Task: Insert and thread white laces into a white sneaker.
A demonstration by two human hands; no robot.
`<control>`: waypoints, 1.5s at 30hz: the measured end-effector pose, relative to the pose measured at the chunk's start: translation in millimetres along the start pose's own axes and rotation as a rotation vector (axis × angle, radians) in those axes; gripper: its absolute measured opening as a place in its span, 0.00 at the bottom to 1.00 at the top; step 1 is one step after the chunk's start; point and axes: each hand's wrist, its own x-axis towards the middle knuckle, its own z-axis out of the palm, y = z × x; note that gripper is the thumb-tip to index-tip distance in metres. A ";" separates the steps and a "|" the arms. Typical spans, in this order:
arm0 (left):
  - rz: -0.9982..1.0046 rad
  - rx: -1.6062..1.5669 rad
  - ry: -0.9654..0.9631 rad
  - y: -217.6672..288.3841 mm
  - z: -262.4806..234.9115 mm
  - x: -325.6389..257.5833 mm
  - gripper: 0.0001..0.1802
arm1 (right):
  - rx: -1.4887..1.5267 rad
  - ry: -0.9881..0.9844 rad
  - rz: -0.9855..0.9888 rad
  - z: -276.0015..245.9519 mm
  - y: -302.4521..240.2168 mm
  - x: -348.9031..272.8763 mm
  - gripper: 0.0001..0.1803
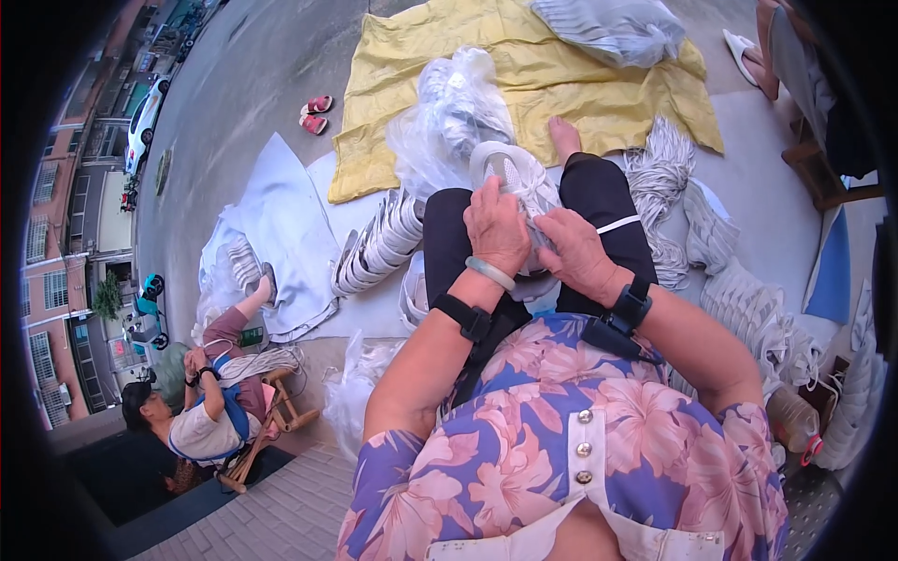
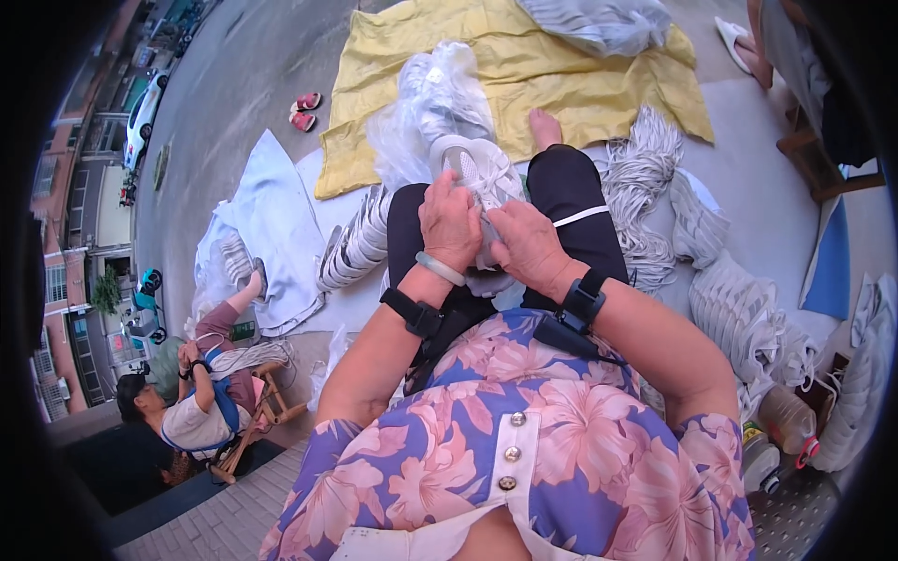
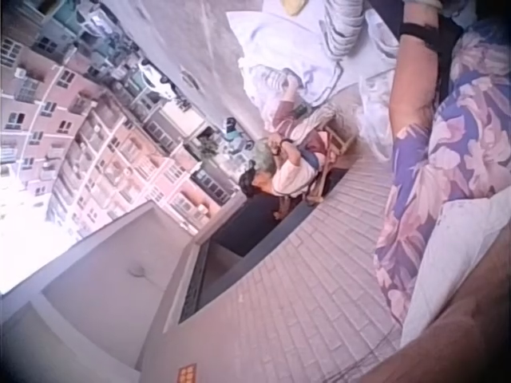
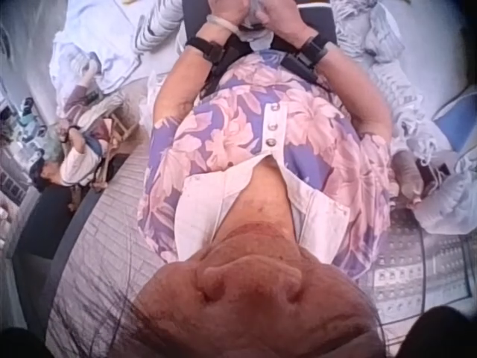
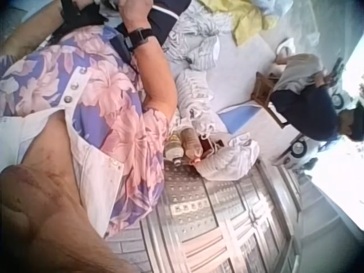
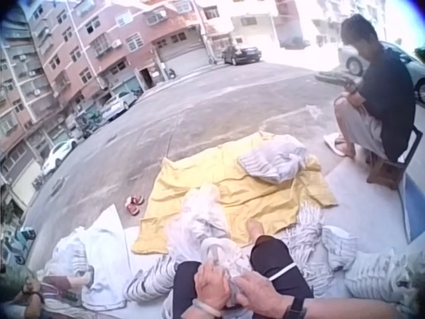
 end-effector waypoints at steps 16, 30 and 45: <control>0.126 0.001 0.009 -9.1 -17.0 -2.5 0.05 | -0.029 -0.043 -0.059 5.6 10.0 9.0 0.19; 0.228 -0.183 -0.023 1.1 -8.4 -1.6 0.03 | 0.348 0.032 0.318 -19.6 81.3 45.3 0.09; 0.230 -0.237 -0.118 5.3 -23.5 -2.9 0.04 | 0.372 -0.614 0.782 9.6 117.3 124.1 0.12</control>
